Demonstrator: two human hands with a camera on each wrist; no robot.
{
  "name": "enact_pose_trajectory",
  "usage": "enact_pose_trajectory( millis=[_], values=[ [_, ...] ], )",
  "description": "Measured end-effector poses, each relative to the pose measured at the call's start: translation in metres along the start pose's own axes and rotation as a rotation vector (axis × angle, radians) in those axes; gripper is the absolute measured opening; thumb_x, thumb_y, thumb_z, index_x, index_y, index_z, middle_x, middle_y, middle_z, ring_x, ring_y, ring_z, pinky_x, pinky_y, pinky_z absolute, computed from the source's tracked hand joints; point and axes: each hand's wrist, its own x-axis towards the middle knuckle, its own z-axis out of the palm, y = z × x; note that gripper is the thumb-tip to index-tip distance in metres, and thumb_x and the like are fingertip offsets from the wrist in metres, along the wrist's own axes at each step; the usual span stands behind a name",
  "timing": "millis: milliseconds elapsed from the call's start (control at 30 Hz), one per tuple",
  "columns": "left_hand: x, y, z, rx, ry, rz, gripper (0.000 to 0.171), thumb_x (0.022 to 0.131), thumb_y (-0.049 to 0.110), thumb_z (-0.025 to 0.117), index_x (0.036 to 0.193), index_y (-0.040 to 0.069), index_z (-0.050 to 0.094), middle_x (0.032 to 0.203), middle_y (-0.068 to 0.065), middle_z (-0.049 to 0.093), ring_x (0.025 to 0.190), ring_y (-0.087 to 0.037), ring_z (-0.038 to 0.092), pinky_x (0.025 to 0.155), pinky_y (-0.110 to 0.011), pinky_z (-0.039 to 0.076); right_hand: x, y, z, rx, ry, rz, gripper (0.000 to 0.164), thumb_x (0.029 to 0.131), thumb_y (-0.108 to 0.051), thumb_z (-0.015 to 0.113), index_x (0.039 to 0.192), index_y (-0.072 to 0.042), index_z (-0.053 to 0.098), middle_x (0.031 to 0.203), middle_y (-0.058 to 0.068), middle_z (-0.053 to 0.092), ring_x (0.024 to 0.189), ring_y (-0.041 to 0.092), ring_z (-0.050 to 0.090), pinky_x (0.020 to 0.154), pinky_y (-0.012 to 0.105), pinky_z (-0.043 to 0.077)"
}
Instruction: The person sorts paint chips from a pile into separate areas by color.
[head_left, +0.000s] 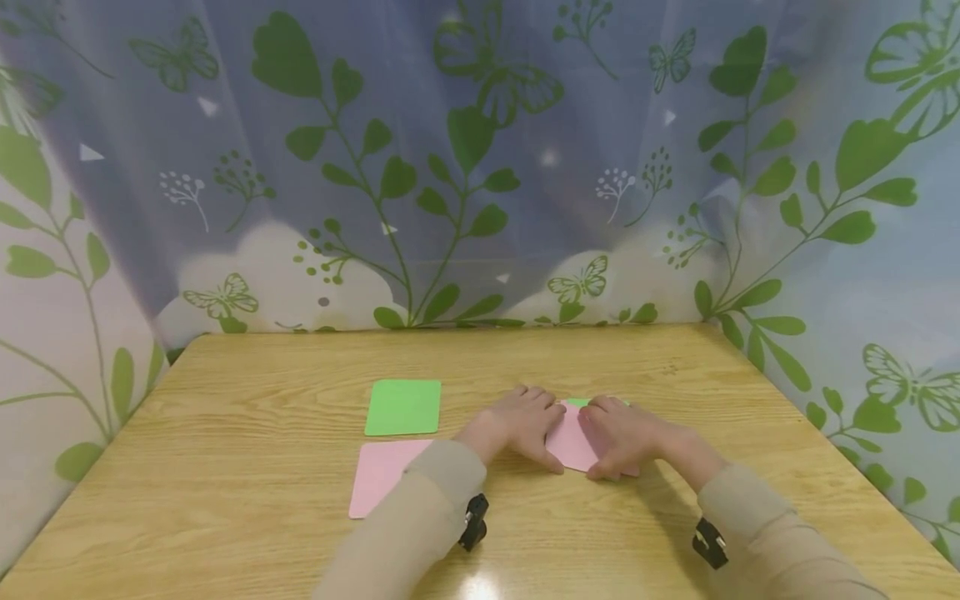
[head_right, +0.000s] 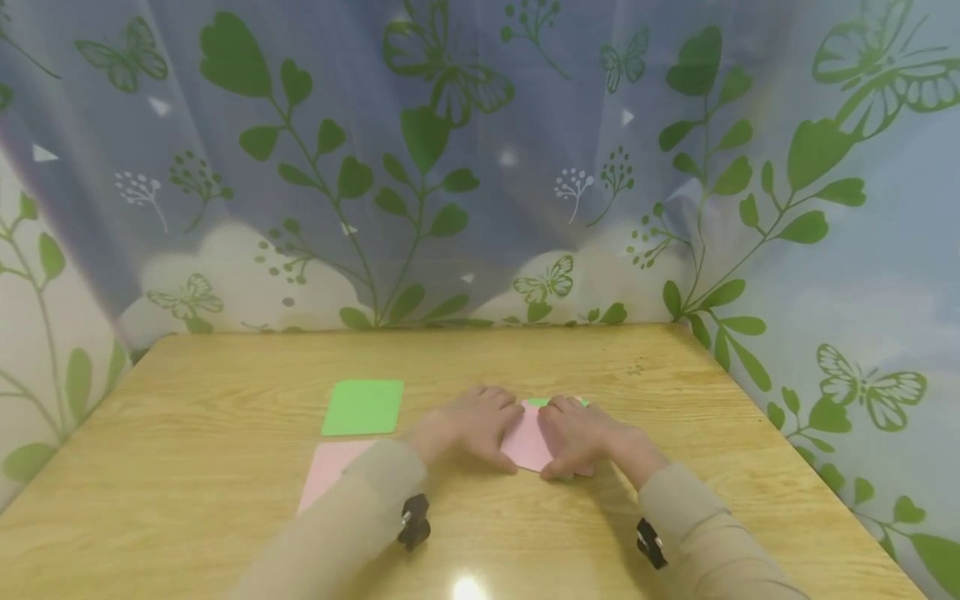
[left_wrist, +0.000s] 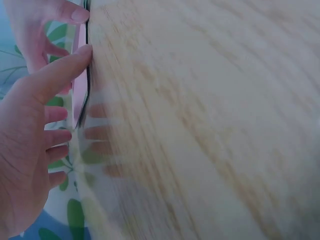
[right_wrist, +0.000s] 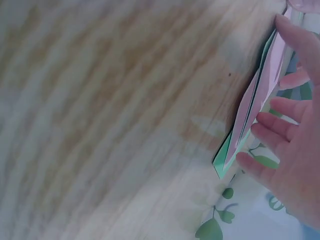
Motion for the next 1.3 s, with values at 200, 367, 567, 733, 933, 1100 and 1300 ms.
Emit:
enact_pose_trajectory(
  millis=[200, 367, 567, 733, 933, 1100, 1300],
  values=[
    [0.002, 0.000, 0.001, -0.019, -0.021, -0.001, 0.085, 0.075, 0.070, 0.054, 0.141, 0.018, 0.038, 0.139, 0.000, 0.042, 0.129, -0.019, 0.035, 0.108, -0.036, 0.024, 0.000, 0.001, 0.000, 0.052, -0.005, -0.022, 0.081, 0.071, -0.043, 0.074, 0.128, 0.006, 0.044, 0.129, 0.022, 0.041, 0.116, 0.038, 0.042, 0.090, 0.051, 0.042],
    [0.002, 0.001, -0.001, -0.017, 0.002, 0.017, 0.082, 0.075, 0.069, 0.056, 0.136, 0.017, 0.044, 0.127, 0.000, 0.051, 0.120, -0.018, 0.044, 0.105, -0.033, 0.027, -0.001, 0.001, 0.000, 0.074, 0.021, -0.028, 0.078, 0.069, -0.042, 0.075, 0.126, 0.004, 0.046, 0.127, 0.019, 0.043, 0.114, 0.035, 0.043, 0.088, 0.050, 0.043],
    [0.002, 0.000, 0.000, -0.045, 0.010, 0.019, 0.081, 0.075, 0.069, 0.056, 0.136, 0.017, 0.045, 0.124, 0.000, 0.053, 0.117, -0.018, 0.046, 0.104, -0.034, 0.029, -0.002, 0.002, -0.001, 0.089, 0.019, -0.023, 0.086, 0.069, -0.050, 0.074, 0.128, 0.005, 0.044, 0.130, 0.022, 0.041, 0.117, 0.038, 0.041, 0.091, 0.052, 0.041],
    [0.000, -0.003, -0.003, -0.067, 0.036, 0.015, 0.080, 0.076, 0.068, 0.055, 0.136, 0.016, 0.044, 0.125, -0.001, 0.054, 0.114, -0.019, 0.049, 0.101, -0.034, 0.033, -0.004, 0.004, -0.005, 0.107, 0.010, -0.027, 0.090, 0.068, -0.053, 0.074, 0.130, 0.005, 0.043, 0.130, 0.022, 0.042, 0.118, 0.038, 0.041, 0.092, 0.052, 0.040],
    [-0.005, -0.008, -0.008, -0.072, 0.079, 0.020, 0.080, 0.078, 0.067, 0.054, 0.137, 0.014, 0.043, 0.128, -0.002, 0.052, 0.117, -0.019, 0.046, 0.102, -0.034, 0.033, -0.004, 0.004, -0.009, 0.118, 0.019, -0.050, 0.090, 0.067, -0.053, 0.075, 0.128, 0.006, 0.043, 0.127, 0.021, 0.044, 0.113, 0.036, 0.044, 0.089, 0.050, 0.042],
    [-0.013, -0.016, -0.011, -0.088, 0.107, 0.024, 0.080, 0.077, 0.066, 0.055, 0.136, 0.011, 0.045, 0.129, -0.004, 0.051, 0.119, -0.019, 0.045, 0.104, -0.034, 0.031, -0.002, 0.002, -0.013, 0.146, -0.007, -0.015, 0.092, 0.069, -0.051, 0.074, 0.133, 0.004, 0.039, 0.132, 0.023, 0.039, 0.118, 0.039, 0.040, 0.092, 0.053, 0.039],
    [-0.025, -0.027, -0.011, -0.069, 0.137, 0.045, 0.075, 0.076, 0.067, 0.056, 0.128, 0.012, 0.051, 0.114, -0.001, 0.054, 0.107, -0.016, 0.048, 0.096, -0.032, 0.037, 0.003, -0.006, -0.017, 0.160, 0.007, -0.007, 0.091, 0.069, -0.049, 0.074, 0.135, 0.002, 0.038, 0.132, 0.022, 0.037, 0.117, 0.036, 0.041, 0.091, 0.051, 0.041]
  ],
)
